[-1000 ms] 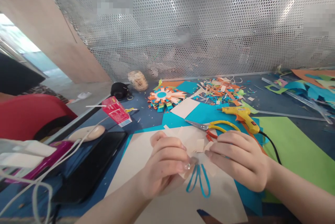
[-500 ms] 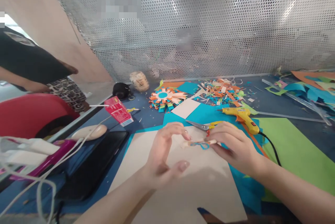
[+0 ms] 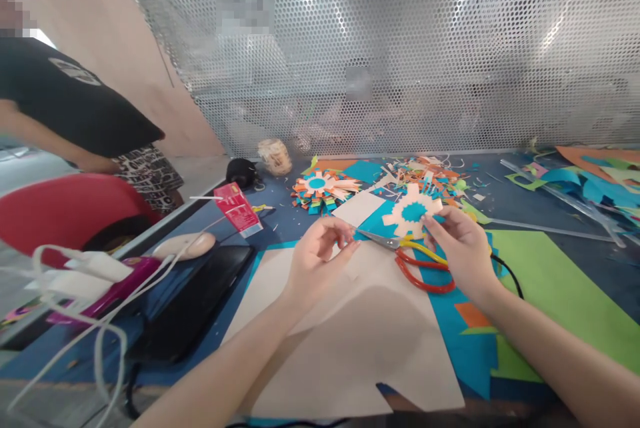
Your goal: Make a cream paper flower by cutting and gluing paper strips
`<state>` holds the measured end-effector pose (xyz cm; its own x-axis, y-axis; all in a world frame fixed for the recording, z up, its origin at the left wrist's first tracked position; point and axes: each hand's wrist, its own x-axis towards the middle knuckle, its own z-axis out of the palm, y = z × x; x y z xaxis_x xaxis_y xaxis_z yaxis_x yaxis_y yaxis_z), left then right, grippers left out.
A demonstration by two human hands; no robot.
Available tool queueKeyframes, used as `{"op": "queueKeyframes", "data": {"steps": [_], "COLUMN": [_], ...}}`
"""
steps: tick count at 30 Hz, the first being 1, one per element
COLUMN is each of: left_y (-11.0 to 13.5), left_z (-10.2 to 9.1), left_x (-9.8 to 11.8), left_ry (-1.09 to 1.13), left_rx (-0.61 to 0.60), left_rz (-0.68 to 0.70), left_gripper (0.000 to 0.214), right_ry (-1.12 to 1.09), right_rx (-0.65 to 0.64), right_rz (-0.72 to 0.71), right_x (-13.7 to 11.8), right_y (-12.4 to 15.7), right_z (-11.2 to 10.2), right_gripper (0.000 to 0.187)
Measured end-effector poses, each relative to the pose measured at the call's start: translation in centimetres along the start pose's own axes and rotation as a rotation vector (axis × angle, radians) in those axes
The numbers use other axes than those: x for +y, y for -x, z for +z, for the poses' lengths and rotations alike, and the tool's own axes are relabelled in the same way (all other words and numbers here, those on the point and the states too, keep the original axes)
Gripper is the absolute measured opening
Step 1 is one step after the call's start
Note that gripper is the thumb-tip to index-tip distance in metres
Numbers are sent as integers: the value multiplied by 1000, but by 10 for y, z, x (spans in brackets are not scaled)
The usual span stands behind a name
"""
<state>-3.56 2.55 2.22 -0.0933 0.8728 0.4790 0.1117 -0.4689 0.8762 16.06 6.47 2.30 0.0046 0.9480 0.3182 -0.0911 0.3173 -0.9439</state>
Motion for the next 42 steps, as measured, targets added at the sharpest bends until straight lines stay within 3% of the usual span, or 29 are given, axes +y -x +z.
{"op": "queueKeyframes", "data": {"steps": [6, 11, 15, 20, 23, 29, 34, 42], "left_y": [-1, -4, -2, 1, 0, 0, 0, -3], "left_z": [-1, -1, -2, -1, -1, -4, -6, -3], "left_x": [-2, -11, -17, -19, -19, -14, -10, -7], "left_ry": [-11, 18, -65, -369, -420, -342, -231, 4], "left_rx": [30, 18, -95, -271, -297, -246, -69, 49], "left_rz": [-3, 37, 13, -22, -6, -1, 49, -118], "left_gripper": [15, 23, 36, 10, 15, 20, 10, 17], "right_ry": [-56, -120, -144, -160, -228, -259, -210, -188], "right_rx": [28, -89, -123, -110, -93, -28, 25, 21], "right_rz": [57, 106, 114, 87, 78, 105, 139, 144], "right_x": [1, 3, 2, 2, 3, 2, 3, 4], "right_y": [-4, -3, -2, -5, -8, -13, -17, -18], "right_z": [-1, 1, 1, -2, -5, -6, -8, -9], "right_gripper": [30, 31, 30, 26, 25, 27, 32, 33]}}
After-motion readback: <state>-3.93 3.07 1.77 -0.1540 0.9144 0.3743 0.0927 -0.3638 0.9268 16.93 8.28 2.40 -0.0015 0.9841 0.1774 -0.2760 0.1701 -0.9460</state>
